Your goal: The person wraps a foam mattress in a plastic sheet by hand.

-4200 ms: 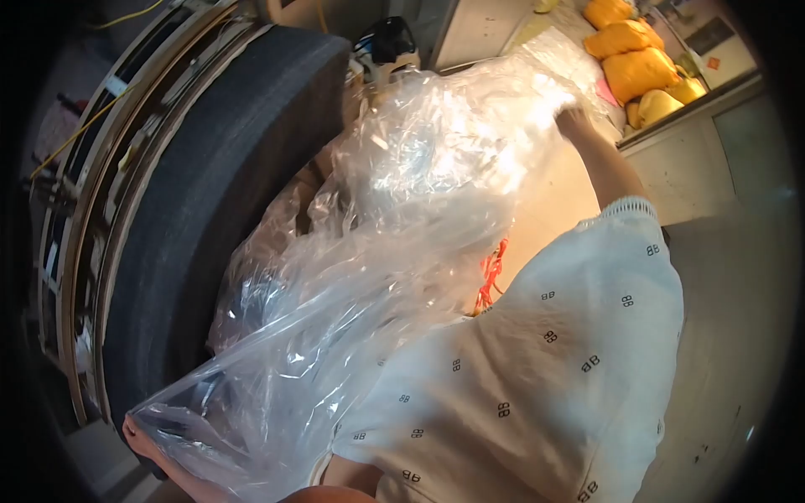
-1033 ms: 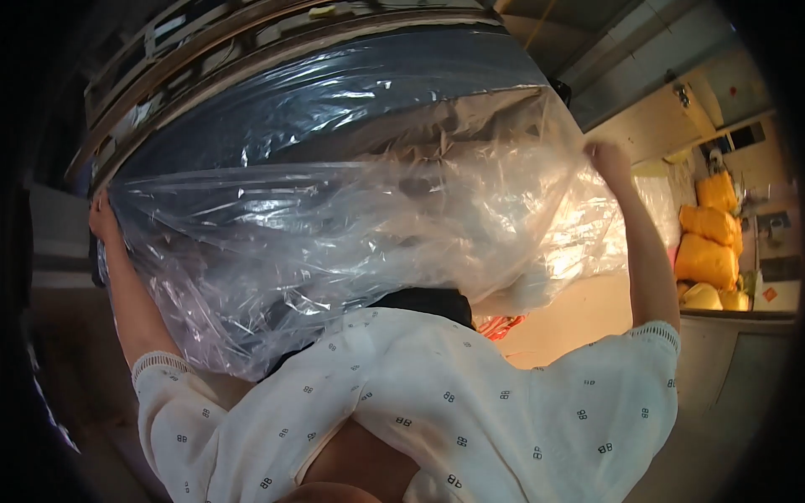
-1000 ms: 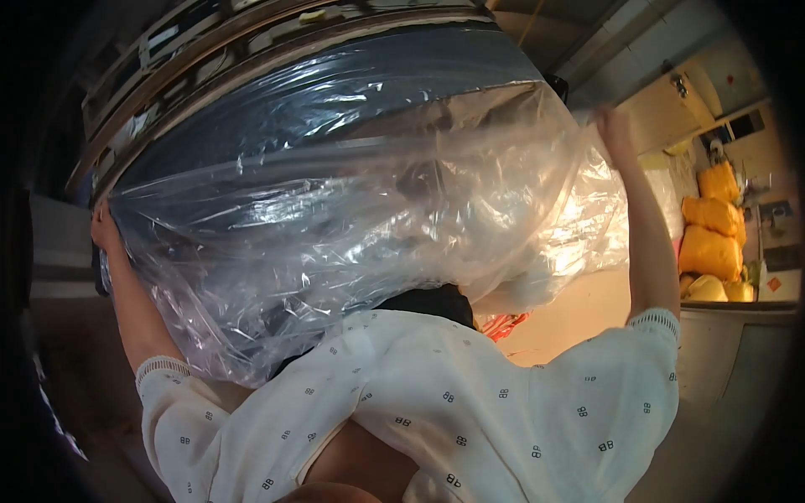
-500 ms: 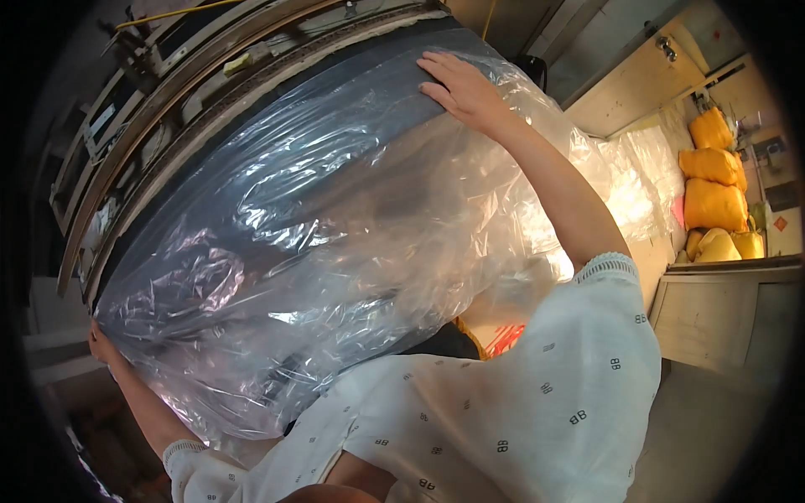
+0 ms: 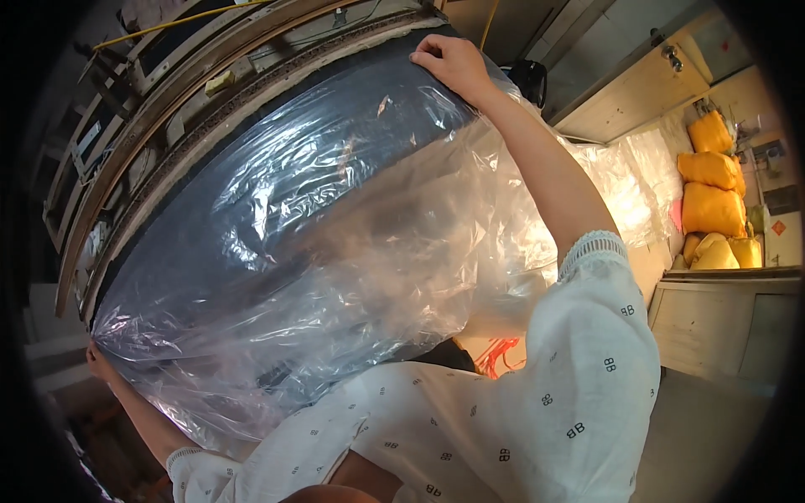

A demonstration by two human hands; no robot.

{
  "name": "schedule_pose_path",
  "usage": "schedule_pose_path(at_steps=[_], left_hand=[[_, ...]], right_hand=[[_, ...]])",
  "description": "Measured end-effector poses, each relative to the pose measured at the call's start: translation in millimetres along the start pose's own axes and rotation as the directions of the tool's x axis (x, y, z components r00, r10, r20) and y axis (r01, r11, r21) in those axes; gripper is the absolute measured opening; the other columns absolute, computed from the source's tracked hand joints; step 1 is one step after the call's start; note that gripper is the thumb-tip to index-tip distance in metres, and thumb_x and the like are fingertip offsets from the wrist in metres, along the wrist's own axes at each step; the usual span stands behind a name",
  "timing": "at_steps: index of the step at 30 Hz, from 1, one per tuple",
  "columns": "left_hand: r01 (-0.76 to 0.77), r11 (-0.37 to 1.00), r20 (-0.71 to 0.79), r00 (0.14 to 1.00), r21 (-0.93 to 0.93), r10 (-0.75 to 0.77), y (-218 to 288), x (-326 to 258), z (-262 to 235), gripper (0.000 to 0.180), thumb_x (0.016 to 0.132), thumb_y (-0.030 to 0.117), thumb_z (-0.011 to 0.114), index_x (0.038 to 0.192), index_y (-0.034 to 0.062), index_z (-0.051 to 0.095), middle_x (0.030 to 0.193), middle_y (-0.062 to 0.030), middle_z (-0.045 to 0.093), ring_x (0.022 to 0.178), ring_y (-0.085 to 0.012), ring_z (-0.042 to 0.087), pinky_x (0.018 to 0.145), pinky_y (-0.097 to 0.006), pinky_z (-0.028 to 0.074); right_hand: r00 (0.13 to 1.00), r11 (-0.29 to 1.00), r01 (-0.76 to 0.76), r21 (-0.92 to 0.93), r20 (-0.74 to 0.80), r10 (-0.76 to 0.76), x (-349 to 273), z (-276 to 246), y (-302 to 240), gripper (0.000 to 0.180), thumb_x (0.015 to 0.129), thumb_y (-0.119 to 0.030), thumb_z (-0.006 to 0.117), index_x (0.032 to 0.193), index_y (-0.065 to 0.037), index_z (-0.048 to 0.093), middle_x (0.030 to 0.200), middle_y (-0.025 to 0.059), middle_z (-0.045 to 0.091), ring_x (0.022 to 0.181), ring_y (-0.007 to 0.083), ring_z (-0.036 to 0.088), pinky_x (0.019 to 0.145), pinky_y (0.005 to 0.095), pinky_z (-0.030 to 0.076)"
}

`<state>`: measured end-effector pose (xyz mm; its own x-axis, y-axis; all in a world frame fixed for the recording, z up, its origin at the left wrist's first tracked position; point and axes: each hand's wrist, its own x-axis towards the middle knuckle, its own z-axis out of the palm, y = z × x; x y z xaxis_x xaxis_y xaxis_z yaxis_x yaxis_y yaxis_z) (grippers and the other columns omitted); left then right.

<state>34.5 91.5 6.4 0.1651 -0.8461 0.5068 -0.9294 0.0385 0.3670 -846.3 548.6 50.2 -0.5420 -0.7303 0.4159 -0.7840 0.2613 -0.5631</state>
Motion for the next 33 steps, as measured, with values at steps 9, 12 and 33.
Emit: schedule_pose_path(at_steps=[9,12,33], left_hand=[[0.063,0.935,0.040,0.998,-0.350,-0.053,14.2,-37.8,-78.6,0.038,0.088,0.035,0.052,0.111,0.0067,0.061,0.112,-0.0059,0.061,0.100,-0.0181,0.056,0.088,-0.027,0.041],[0.067,0.949,0.124,0.992,-0.310,-0.030,2.7,-57.4,-127.7,0.039,0.090,0.034,0.050,0.116,0.0062,0.058,0.115,-0.0063,0.059,0.102,-0.0178,0.055,0.089,-0.027,0.040],[0.058,0.892,0.074,0.997,-0.449,-0.028,24.6,19.4,30.1,0.036,0.086,0.034,0.058,0.102,0.0028,0.064,0.094,-0.0032,0.064,0.087,-0.0115,0.056,0.080,-0.023,0.042]], right_hand=[[0.994,0.991,-0.046,-0.125,-0.104,0.033,7.8,15.2,-3.1,0.022,0.074,-0.032,0.063,0.082,-0.011,0.065,0.070,0.0068,0.062,0.068,0.0240,0.060,0.063,0.0346,0.045],[0.995,0.994,-0.023,-0.104,-0.101,0.012,8.0,21.8,2.7,0.022,0.074,-0.032,0.063,0.085,-0.012,0.065,0.076,0.0069,0.062,0.074,0.0242,0.060,0.066,0.0345,0.045],[0.936,0.953,-0.037,0.301,-0.323,0.138,68.2,47.7,33.3,0.026,0.080,-0.025,0.062,0.092,-0.002,0.062,0.081,0.0070,0.064,0.074,0.0139,0.058,0.072,0.0270,0.044]])
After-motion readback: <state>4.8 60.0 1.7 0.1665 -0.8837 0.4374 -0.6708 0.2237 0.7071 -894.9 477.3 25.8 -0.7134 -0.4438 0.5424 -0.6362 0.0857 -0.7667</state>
